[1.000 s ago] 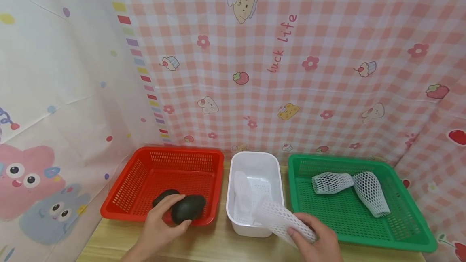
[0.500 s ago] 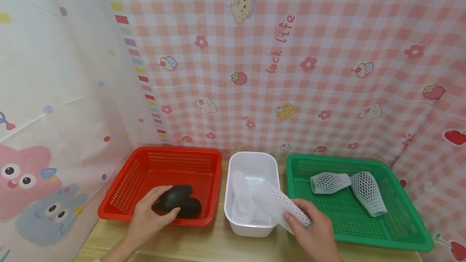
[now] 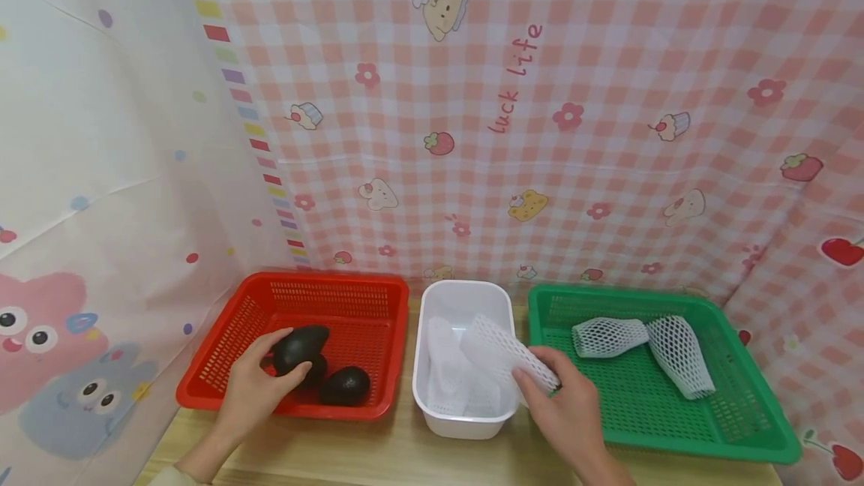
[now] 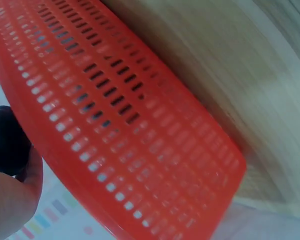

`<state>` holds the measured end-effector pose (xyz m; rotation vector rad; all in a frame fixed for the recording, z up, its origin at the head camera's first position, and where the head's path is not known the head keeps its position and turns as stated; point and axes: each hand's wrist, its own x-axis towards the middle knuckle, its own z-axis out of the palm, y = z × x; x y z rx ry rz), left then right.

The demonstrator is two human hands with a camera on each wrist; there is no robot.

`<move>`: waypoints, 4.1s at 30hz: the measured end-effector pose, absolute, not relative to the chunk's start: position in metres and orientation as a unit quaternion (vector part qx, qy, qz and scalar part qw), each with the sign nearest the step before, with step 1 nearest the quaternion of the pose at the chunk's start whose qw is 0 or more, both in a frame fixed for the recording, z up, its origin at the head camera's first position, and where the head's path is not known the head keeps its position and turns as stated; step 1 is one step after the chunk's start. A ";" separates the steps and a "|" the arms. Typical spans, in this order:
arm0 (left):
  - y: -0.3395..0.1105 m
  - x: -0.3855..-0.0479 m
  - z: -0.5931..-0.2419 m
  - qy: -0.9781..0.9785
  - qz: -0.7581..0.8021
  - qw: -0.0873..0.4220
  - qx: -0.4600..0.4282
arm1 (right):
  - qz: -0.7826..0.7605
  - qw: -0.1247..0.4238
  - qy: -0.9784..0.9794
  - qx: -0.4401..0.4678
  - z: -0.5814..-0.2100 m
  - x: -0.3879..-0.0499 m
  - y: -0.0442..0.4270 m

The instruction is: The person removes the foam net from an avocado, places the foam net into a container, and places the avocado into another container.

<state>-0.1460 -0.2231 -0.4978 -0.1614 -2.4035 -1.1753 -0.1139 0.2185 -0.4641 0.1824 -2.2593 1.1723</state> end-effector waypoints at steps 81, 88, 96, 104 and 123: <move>-0.290 -0.180 -0.513 -0.937 -0.342 0.066 0.024 | 0.276 0.146 -0.949 -0.047 -0.466 -0.173 0.313; -0.289 -0.182 -0.511 -0.943 -0.331 0.026 0.027 | 0.266 0.102 -0.957 -0.046 -0.465 -0.182 0.344; -0.291 -0.183 -0.510 -0.946 -0.323 0.004 0.025 | 0.199 -0.002 -0.979 -0.048 -0.470 -0.200 0.390; -0.290 -0.186 -0.512 -0.946 -0.324 -0.004 0.027 | 0.152 -0.058 -0.984 -0.069 -0.476 -0.212 0.430; -0.292 -0.191 -0.514 -0.949 -0.313 -0.018 0.028 | 0.165 -0.195 -0.960 -0.112 -0.477 -0.228 0.451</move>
